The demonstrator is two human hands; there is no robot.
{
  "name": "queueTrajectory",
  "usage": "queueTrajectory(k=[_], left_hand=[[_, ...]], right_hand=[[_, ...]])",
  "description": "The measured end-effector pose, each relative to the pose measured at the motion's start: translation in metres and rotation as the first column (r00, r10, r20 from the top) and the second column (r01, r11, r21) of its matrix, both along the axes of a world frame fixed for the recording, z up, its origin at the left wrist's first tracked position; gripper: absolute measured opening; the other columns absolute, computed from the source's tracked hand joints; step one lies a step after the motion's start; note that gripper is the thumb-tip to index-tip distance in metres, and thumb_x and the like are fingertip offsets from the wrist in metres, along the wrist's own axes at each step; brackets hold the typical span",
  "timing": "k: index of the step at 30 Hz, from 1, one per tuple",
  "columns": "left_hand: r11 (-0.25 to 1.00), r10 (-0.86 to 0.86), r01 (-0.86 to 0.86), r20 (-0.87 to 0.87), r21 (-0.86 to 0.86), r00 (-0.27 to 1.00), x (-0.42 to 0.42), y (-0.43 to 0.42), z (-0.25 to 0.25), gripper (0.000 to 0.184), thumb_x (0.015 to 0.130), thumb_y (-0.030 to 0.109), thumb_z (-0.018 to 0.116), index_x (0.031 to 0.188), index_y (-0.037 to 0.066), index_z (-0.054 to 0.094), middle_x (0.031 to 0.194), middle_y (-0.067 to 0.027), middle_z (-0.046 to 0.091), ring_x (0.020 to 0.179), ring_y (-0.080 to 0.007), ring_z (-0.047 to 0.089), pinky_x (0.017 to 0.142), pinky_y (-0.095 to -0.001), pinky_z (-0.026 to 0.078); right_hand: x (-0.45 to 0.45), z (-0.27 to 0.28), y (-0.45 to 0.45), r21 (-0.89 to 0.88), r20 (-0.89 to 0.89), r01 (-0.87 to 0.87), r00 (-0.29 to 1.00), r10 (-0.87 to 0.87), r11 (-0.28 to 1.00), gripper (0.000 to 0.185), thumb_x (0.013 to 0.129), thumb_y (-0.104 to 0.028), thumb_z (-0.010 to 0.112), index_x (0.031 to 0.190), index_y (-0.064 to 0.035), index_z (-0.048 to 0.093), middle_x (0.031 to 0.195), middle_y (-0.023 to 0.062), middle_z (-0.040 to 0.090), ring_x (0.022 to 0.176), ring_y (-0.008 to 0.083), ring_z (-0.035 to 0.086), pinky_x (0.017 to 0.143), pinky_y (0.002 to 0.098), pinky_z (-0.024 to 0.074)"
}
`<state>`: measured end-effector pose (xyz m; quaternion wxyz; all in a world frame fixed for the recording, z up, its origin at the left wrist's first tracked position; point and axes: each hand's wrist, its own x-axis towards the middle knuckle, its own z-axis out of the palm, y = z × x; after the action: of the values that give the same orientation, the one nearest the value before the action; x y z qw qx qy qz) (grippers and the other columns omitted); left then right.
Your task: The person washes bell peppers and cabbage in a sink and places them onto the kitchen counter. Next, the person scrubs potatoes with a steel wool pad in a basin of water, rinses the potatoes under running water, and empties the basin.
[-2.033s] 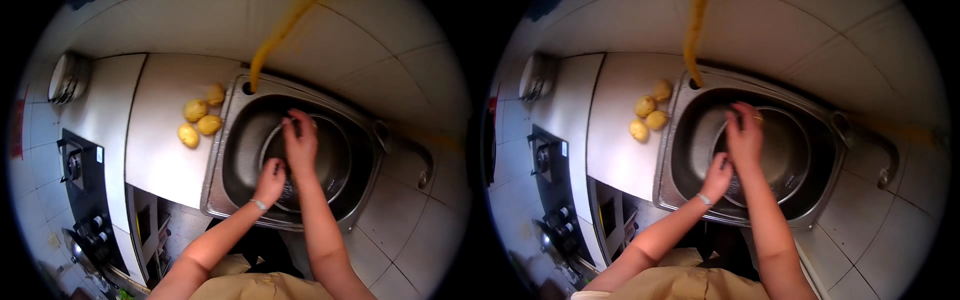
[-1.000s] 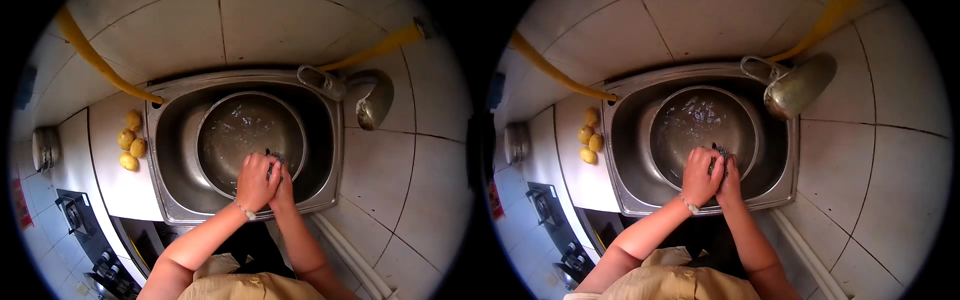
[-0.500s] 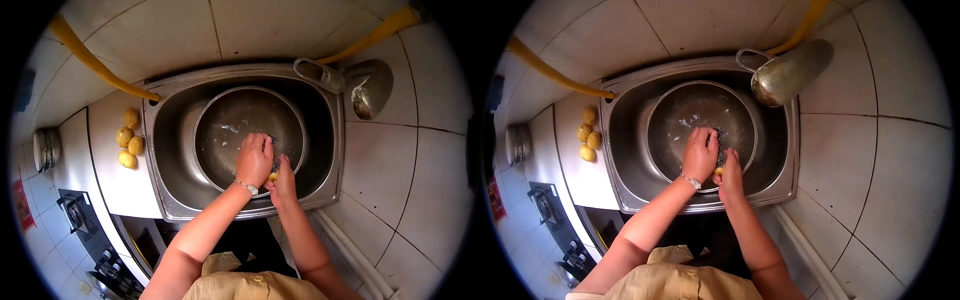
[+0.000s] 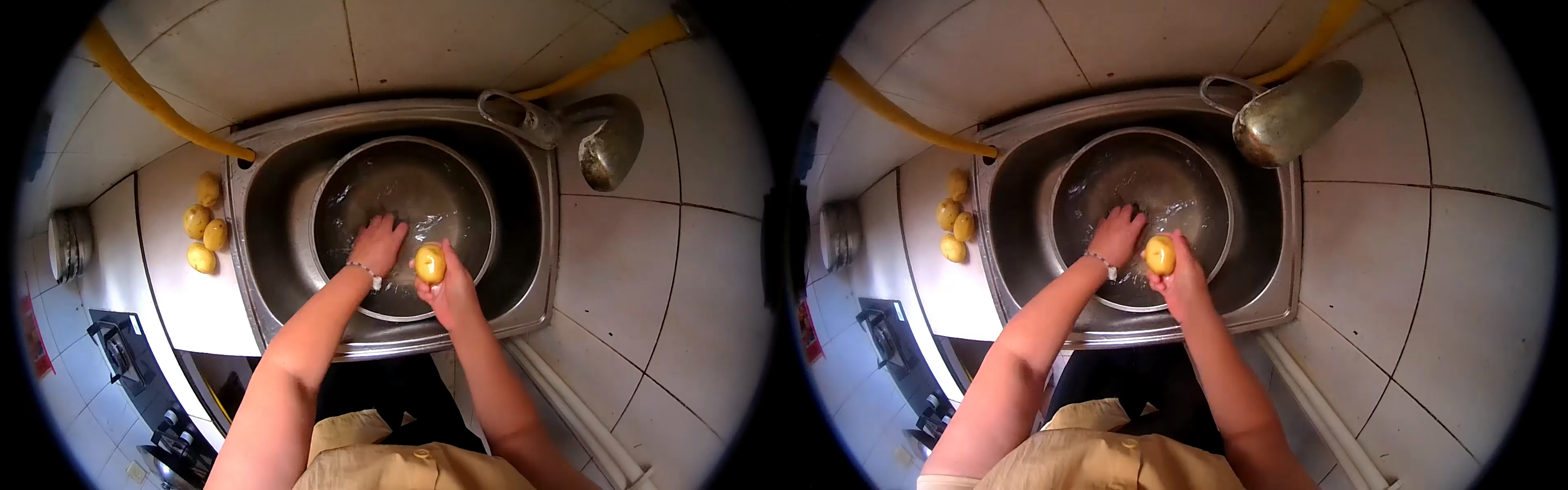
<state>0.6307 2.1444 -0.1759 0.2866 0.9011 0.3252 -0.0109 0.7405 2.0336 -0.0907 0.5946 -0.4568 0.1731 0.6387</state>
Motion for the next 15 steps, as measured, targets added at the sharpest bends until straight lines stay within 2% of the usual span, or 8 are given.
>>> queueTrajectory(k=[2, 4, 5, 7, 9, 11, 13, 15], left_hand=[[0.999, -0.036, 0.036, -0.027, -0.026, 0.999, -0.005, -0.005, -0.004, 0.020, 0.084, 0.018, 0.056, 0.101, 0.007, 0.056, 0.102, -0.0171, 0.054, 0.101, -0.0352, 0.050, 0.081, -0.0476, 0.044], [0.851, 0.507, -0.447, 0.213, -0.275, 0.835, 0.004, -0.016, 0.031, 0.019, 0.085, 0.017, 0.056, 0.098, 0.004, 0.056, 0.100, -0.0180, 0.055, 0.100, -0.0356, 0.051, 0.083, -0.0451, 0.043], [0.832, 0.531, -0.409, 0.323, -0.375, 0.783, 0.009, -0.024, 0.061, 0.018, 0.085, 0.018, 0.056, 0.094, 0.002, 0.057, 0.097, -0.0190, 0.056, 0.095, -0.0369, 0.053, 0.083, -0.0436, 0.043], [0.929, 0.368, -0.309, 0.415, -0.203, 0.832, 0.025, -0.047, 0.095, 0.016, 0.085, 0.016, 0.057, 0.093, 0.002, 0.059, 0.094, -0.0190, 0.058, 0.092, -0.0373, 0.054, 0.082, -0.0417, 0.043], [0.887, 0.451, -0.373, 0.344, -0.272, 0.823, 0.033, -0.029, 0.081, 0.016, 0.084, 0.017, 0.059, 0.090, 0.002, 0.061, 0.092, -0.0177, 0.058, 0.091, -0.0366, 0.054, 0.081, -0.0418, 0.044], [0.838, 0.521, -0.425, 0.270, -0.343, 0.810, 0.041, -0.021, 0.078, 0.016, 0.083, 0.018, 0.060, 0.086, 0.003, 0.062, 0.090, -0.0164, 0.059, 0.091, -0.0359, 0.054, 0.080, -0.0420, 0.044], [0.890, 0.456, -0.412, 0.395, -0.197, 0.797, 0.047, -0.017, 0.089, 0.017, 0.080, 0.021, 0.061, 0.082, 0.005, 0.064, 0.086, -0.0142, 0.058, 0.087, -0.0338, 0.053, 0.076, -0.0439, 0.045], [0.952, 0.298, -0.300, 0.442, -0.067, 0.846, 0.036, -0.041, 0.112, 0.015, 0.080, 0.021, 0.060, 0.079, 0.006, 0.064, 0.086, -0.0139, 0.058, 0.086, -0.0333, 0.053, 0.072, -0.0420, 0.047]], right_hand=[[0.004, -0.020, -0.001, -0.050, 0.049, 0.031, 0.998, -0.028, 0.998, 0.033, 0.097, -0.042, 0.039, 0.102, -0.0108, 0.050, 0.085, 0.0105, 0.059, 0.054, 0.0168, 0.048, 0.045, 0.0255, 0.0350], [0.007, -0.044, -0.008, -0.108, 0.113, 0.039, 0.993, -0.027, 0.993, 0.033, 0.097, -0.044, 0.039, 0.105, -0.0133, 0.049, 0.089, 0.0065, 0.057, 0.059, 0.0167, 0.051, 0.049, 0.0260, 0.0386], [0.000, -0.047, -0.005, -0.108, 0.106, 0.043, 0.994, -0.031, 0.993, 0.033, 0.097, -0.044, 0.039, 0.105, -0.0133, 0.049, 0.089, 0.0065, 0.057, 0.059, 0.0167, 0.051, 0.049, 0.0260, 0.0386], [-0.019, -0.043, 0.001, -0.134, 0.247, 0.149, 0.962, -0.112, 0.980, 0.031, 0.097, -0.042, 0.039, 0.106, -0.0146, 0.049, 0.089, 0.0031, 0.055, 0.063, 0.0152, 0.052, 0.052, 0.0263, 0.0403], [-0.022, -0.025, 0.006, -0.146, 0.303, 0.197, 0.942, -0.146, 0.969, 0.031, 0.097, -0.042, 0.039, 0.109, -0.0153, 0.049, 0.091, 0.0014, 0.055, 0.068, 0.0145, 0.054, 0.056, 0.0271, 0.0433], [-0.016, -0.011, 0.005, -0.218, 0.260, 0.027, 0.965, 0.031, 0.976, 0.036, 0.096, -0.045, 0.038, 0.115, -0.0150, 0.048, 0.099, 0.0027, 0.055, 0.084, 0.0155, 0.055, 0.070, 0.0289, 0.0455], [-0.014, 0.002, 0.009, -0.255, 0.228, -0.070, 0.965, 0.131, 0.964, 0.043, 0.096, -0.049, 0.038, 0.119, -0.0143, 0.048, 0.101, 0.0031, 0.055, 0.091, 0.0148, 0.055, 0.076, 0.0279, 0.0469], [-0.013, 0.016, 0.019, -0.207, 0.234, 0.116, 0.970, -0.066, 0.972, 0.048, 0.093, -0.057, 0.037, 0.108, -0.0131, 0.050, 0.089, 0.0010, 0.054, 0.069, 0.0096, 0.051, 0.053, 0.0215, 0.0387]])
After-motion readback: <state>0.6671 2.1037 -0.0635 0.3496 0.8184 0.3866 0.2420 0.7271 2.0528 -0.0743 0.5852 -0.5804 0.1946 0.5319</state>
